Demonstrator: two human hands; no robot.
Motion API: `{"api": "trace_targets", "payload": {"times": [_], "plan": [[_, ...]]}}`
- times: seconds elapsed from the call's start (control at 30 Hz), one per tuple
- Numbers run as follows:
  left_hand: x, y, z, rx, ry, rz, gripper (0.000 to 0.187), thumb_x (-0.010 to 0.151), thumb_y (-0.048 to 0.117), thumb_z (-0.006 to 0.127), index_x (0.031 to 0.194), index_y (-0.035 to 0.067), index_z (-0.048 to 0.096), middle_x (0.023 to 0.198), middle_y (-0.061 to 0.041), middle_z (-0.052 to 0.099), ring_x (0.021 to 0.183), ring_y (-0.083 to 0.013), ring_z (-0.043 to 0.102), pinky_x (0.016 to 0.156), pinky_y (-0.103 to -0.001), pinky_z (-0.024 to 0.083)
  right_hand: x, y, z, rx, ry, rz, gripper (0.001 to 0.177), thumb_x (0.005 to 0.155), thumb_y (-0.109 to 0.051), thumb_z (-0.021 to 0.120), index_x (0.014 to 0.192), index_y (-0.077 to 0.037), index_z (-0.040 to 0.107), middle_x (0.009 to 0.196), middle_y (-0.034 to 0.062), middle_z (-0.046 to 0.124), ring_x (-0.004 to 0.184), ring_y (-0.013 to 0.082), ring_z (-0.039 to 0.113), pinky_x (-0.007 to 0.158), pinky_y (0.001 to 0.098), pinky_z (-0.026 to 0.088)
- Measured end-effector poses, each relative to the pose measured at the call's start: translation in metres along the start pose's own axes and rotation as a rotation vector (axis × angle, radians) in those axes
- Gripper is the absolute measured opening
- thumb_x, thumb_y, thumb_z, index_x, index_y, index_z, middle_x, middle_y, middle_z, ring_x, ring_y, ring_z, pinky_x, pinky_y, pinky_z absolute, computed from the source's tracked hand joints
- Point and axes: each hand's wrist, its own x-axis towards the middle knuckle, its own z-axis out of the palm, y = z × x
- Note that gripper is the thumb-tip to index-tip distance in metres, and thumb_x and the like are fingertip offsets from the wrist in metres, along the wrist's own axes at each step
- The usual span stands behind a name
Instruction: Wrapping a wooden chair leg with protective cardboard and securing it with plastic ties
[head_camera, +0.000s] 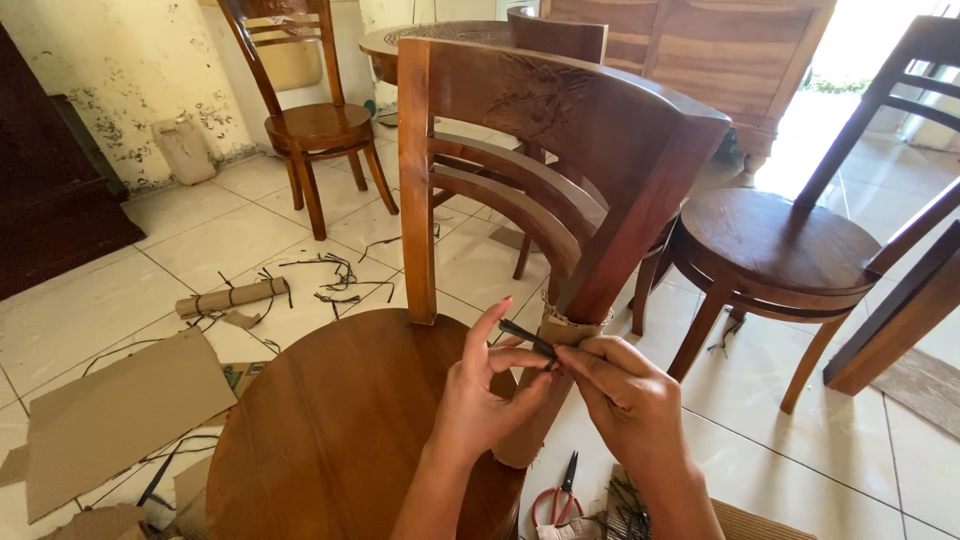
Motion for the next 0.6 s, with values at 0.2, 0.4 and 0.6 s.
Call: {"api": "trace_targets", "payload": {"times": [0.2,0.4,0.6], "plan": [[-0.007,-0.005,0.005,0.19,0.07,0.101,0.083,0.077,0.005,0.079,0.148,0.002,0.036,0.089,-0.003,0.081,0.106,-0.024,0.077,0.104,-0.036,0.055,-0.002,-0.007,0.004,-0.006,0.019,-0.007,0.023,0.077,0.004,0.074,0.099,-0.003,0.078,0.099,0.0013,0.071,0.067,0.0114,0.062,0.057,0.0234,0.048],[-0.005,-0.007,0.006,0.295,0.141,0.448,0.063,0.08,0.001,0.076,0.133,-0.005,0.042,0.091,-0.005,0.078,0.078,-0.0216,0.067,0.096,-0.039,0.056,-0.006,-0.008,0.003,-0.104,-0.06,-0.057,0.027,0.08,0.004,0.073,0.105,-0.005,0.079,0.1,0.0009,0.064,0.066,0.0117,0.061,0.057,0.026,0.048],[-0.008,-0.013,0.02,0.288,0.3,0.428,0.057,0.076,-0.004,0.082,0.12,0.001,0.046,0.1,0.002,0.079,0.096,-0.013,0.071,0.101,-0.032,0.057,-0.005,-0.004,0.005,-0.114,-0.029,-0.061,0.018,0.078,0.003,0.072,0.095,-0.002,0.076,0.099,0.001,0.069,0.066,0.0147,0.063,0.06,0.0272,0.051]]}}
